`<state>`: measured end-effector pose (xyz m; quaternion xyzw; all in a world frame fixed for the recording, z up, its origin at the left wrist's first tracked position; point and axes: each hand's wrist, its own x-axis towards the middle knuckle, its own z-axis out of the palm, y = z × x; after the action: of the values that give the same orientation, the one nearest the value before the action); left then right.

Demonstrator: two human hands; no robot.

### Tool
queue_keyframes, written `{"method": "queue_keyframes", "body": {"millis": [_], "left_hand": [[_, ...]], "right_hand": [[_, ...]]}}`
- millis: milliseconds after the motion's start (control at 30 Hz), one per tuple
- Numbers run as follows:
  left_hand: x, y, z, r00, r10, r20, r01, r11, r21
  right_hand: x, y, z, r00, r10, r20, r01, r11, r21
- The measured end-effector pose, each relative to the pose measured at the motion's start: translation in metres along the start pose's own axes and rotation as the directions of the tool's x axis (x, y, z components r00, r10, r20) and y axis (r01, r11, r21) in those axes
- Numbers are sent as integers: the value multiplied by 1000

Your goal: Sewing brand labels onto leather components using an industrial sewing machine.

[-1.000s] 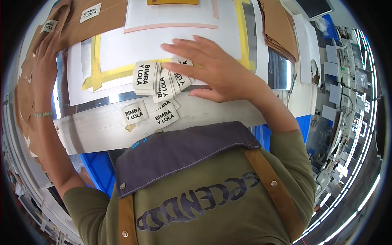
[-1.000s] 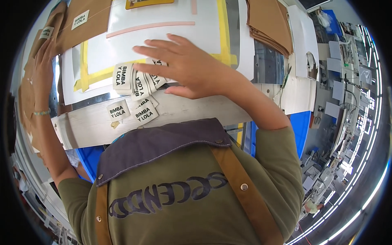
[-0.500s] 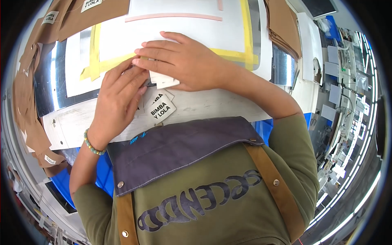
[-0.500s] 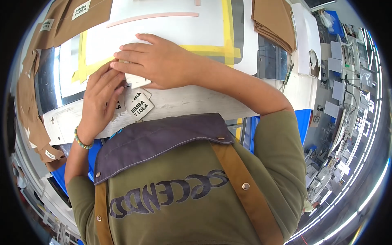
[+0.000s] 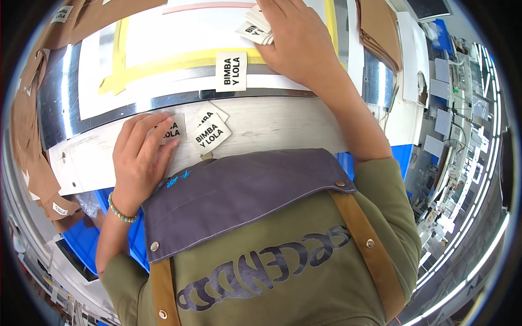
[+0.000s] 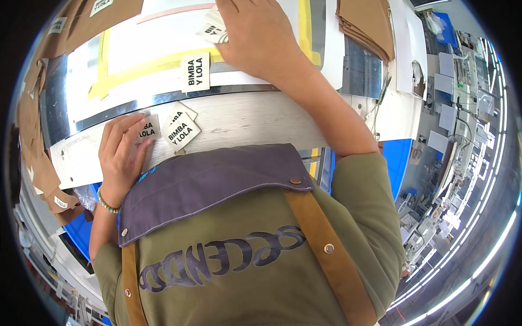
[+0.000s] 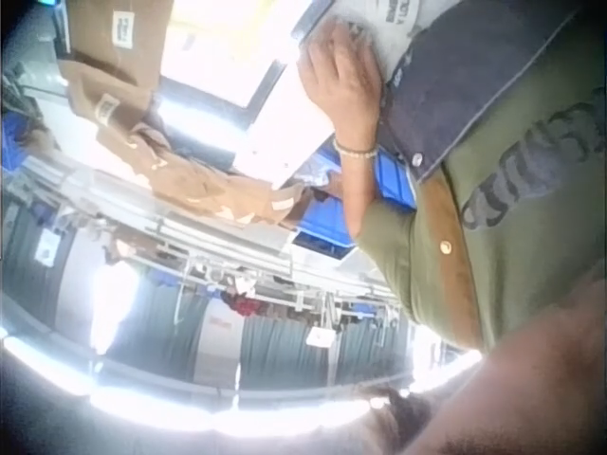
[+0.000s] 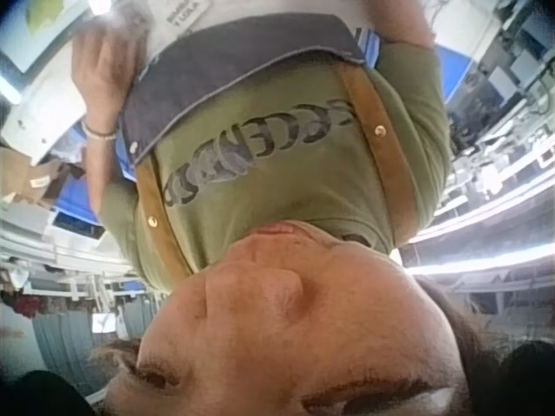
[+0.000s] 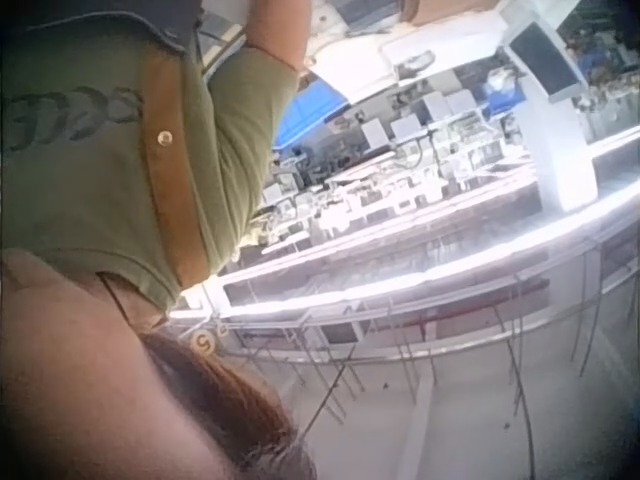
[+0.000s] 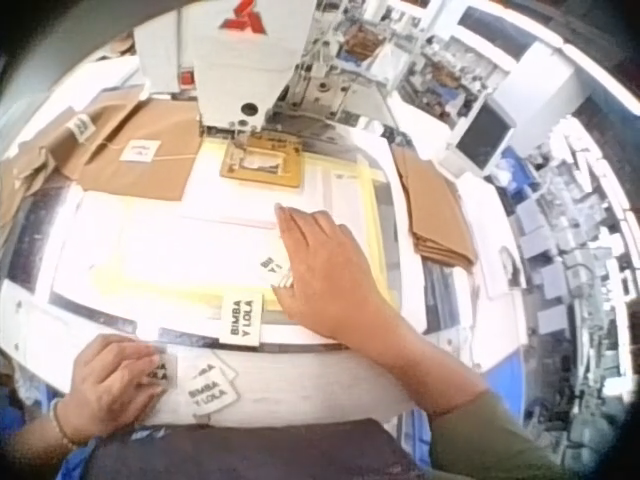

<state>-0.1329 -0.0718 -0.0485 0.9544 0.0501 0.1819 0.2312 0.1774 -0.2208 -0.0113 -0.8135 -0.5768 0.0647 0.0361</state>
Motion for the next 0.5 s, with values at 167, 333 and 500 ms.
{"method": "queue_keyframes", "body": {"millis": [167, 333, 500], "left_hand": [[-10, 11, 2, 996, -91, -6, 91, 995, 28], [-12, 10, 4, 991, -130, -21, 130, 992, -1], [-9, 8, 3, 986, -164, 8, 164, 985, -60]], "right_hand": [[-20, 0, -17, 973, -170, -155, 192, 972, 137], [-37, 6, -21, 928, -292, -231, 278, 956, -93], [-40, -22, 16, 848, -356, -393, 333, 934, -127]]}}
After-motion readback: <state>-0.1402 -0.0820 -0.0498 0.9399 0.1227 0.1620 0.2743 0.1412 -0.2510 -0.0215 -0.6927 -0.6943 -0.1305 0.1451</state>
